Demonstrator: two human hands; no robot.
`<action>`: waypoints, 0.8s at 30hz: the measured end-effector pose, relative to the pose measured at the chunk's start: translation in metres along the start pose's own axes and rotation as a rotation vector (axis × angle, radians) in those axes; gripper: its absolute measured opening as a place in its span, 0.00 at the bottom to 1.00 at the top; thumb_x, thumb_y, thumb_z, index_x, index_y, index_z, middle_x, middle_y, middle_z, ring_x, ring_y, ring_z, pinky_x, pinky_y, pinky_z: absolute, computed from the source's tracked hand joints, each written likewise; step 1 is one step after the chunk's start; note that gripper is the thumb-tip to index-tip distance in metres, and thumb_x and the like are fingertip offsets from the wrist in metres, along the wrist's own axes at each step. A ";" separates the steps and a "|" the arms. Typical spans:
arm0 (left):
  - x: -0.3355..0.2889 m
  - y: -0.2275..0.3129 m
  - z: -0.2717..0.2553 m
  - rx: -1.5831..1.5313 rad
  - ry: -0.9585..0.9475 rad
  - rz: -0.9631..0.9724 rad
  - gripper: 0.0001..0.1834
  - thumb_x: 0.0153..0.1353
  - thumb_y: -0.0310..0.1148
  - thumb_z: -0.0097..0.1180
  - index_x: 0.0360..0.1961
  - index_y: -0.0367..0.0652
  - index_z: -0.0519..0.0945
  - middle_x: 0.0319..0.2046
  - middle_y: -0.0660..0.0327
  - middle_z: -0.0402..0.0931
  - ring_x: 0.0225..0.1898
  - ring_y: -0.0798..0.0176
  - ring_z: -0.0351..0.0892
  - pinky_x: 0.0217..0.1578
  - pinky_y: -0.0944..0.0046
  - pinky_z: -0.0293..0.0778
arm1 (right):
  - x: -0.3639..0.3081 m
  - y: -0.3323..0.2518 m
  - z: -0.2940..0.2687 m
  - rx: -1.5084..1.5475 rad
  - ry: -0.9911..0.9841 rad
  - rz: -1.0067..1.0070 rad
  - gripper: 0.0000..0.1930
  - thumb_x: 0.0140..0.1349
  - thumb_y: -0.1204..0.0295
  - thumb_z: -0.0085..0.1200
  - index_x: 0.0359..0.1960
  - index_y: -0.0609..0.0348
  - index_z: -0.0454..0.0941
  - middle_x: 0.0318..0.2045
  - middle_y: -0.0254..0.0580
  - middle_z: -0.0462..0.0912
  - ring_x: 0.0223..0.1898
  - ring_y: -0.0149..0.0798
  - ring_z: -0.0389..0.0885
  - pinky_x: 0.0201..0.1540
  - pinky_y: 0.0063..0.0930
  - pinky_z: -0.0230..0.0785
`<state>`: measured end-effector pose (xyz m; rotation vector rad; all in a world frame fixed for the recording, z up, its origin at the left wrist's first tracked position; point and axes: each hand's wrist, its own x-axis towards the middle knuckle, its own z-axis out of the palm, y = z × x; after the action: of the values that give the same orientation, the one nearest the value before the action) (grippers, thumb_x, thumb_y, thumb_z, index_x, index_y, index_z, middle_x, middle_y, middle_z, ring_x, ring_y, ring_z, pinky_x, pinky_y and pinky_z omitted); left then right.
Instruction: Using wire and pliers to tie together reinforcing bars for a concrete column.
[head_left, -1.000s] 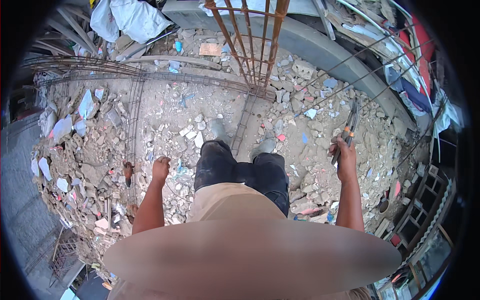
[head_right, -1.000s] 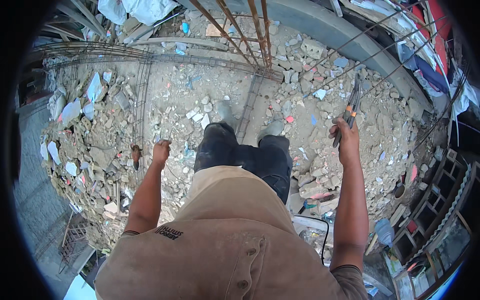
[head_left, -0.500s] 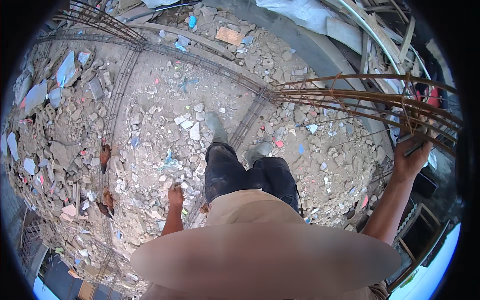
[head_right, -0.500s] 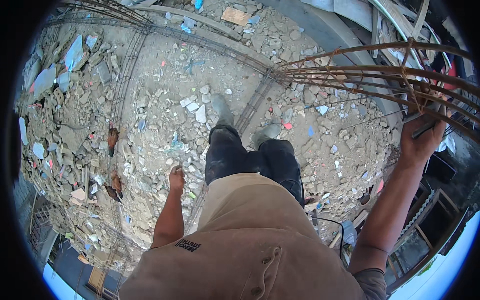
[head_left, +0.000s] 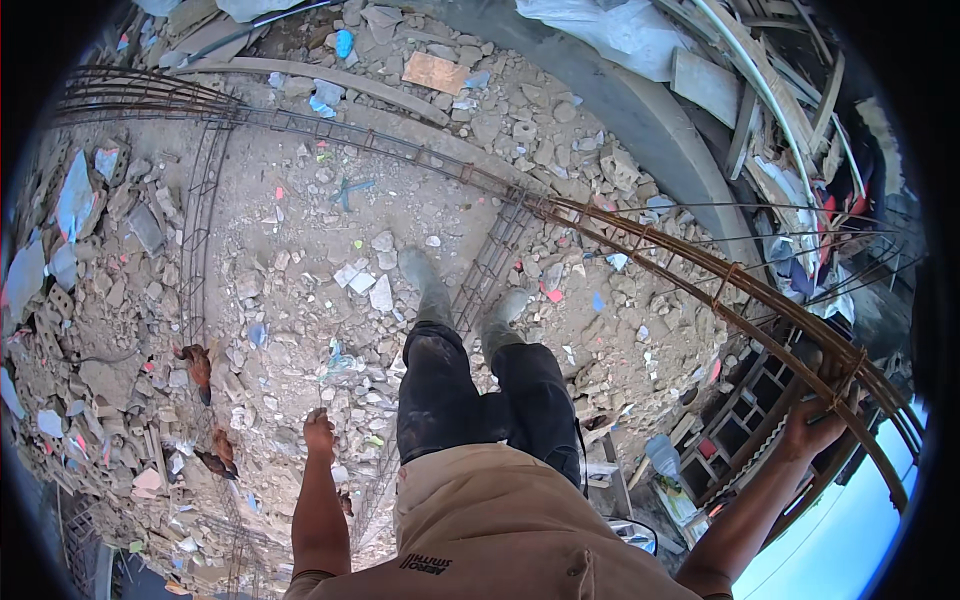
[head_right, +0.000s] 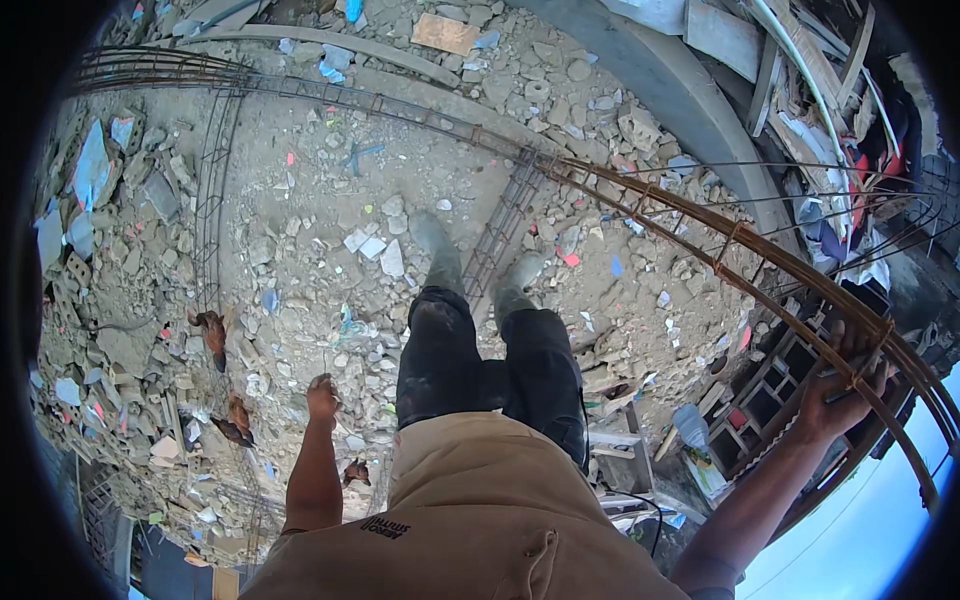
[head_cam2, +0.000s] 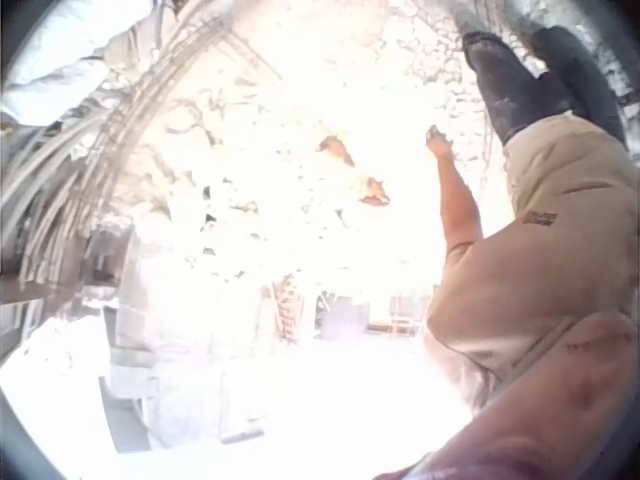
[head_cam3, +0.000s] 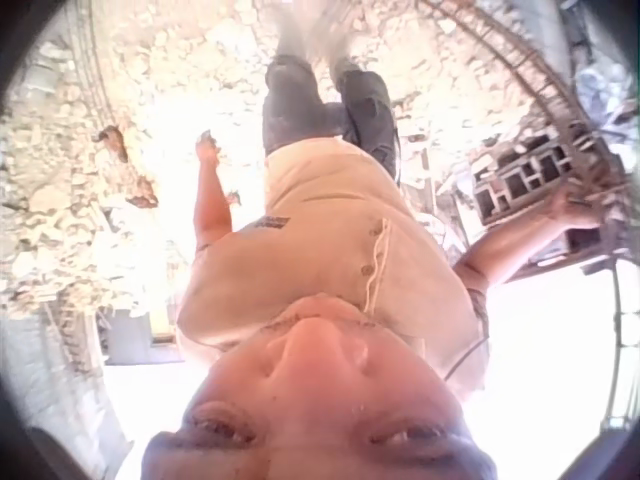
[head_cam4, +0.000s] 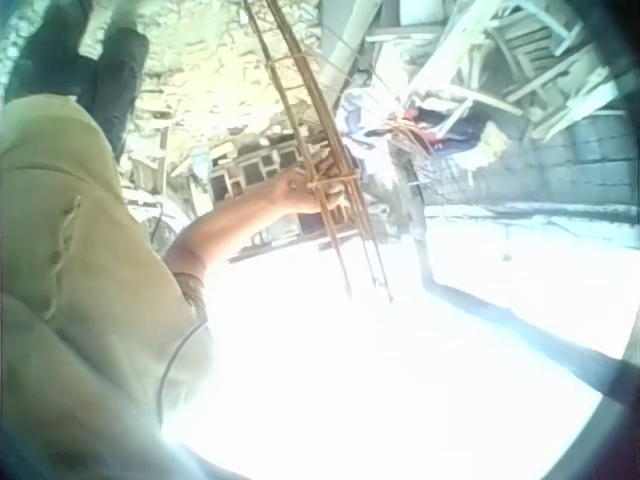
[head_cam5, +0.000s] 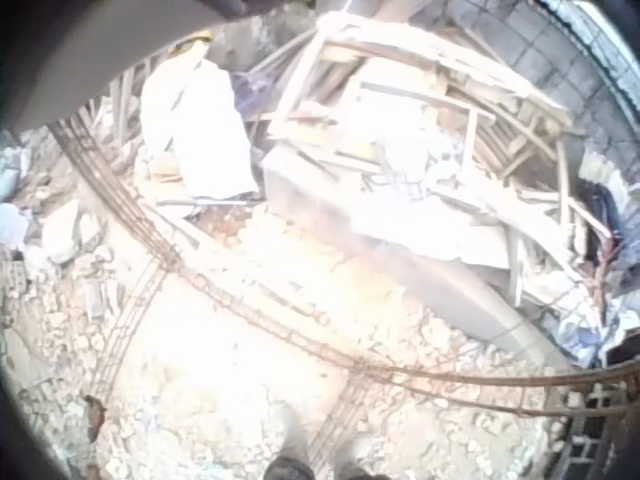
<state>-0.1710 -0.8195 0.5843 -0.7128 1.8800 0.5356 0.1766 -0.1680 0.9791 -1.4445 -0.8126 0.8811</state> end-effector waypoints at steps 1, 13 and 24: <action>-0.003 0.016 0.017 0.011 0.007 0.005 0.17 0.66 0.35 0.45 0.54 0.46 0.76 0.23 0.67 0.69 0.19 0.72 0.64 0.18 0.69 0.67 | 0.013 -0.007 -0.021 0.166 -0.504 0.163 0.27 0.73 0.59 0.38 0.67 0.65 0.60 0.65 0.59 0.65 0.70 0.54 0.59 0.74 0.53 0.48; -0.062 0.132 0.100 -0.090 -0.115 0.120 0.16 0.69 0.31 0.46 0.57 0.46 0.71 0.23 0.65 0.70 0.15 0.72 0.70 0.19 0.65 0.77 | 0.034 0.001 -0.048 0.168 -0.647 0.079 0.25 0.74 0.63 0.34 0.64 0.70 0.62 0.63 0.71 0.64 0.64 0.61 0.68 0.55 0.54 0.78; -0.053 0.196 0.187 0.036 -0.013 0.503 0.13 0.69 0.35 0.45 0.49 0.42 0.76 0.22 0.70 0.64 0.23 0.76 0.63 0.19 0.72 0.65 | 0.090 0.033 -0.105 0.074 -0.543 0.217 0.23 0.69 0.59 0.46 0.59 0.62 0.70 0.48 0.53 0.78 0.46 0.43 0.79 0.42 0.26 0.78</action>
<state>-0.1659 -0.5436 0.5693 -0.2025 2.0545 0.8152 0.3112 -0.1395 0.9425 -1.2553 -1.0170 1.4915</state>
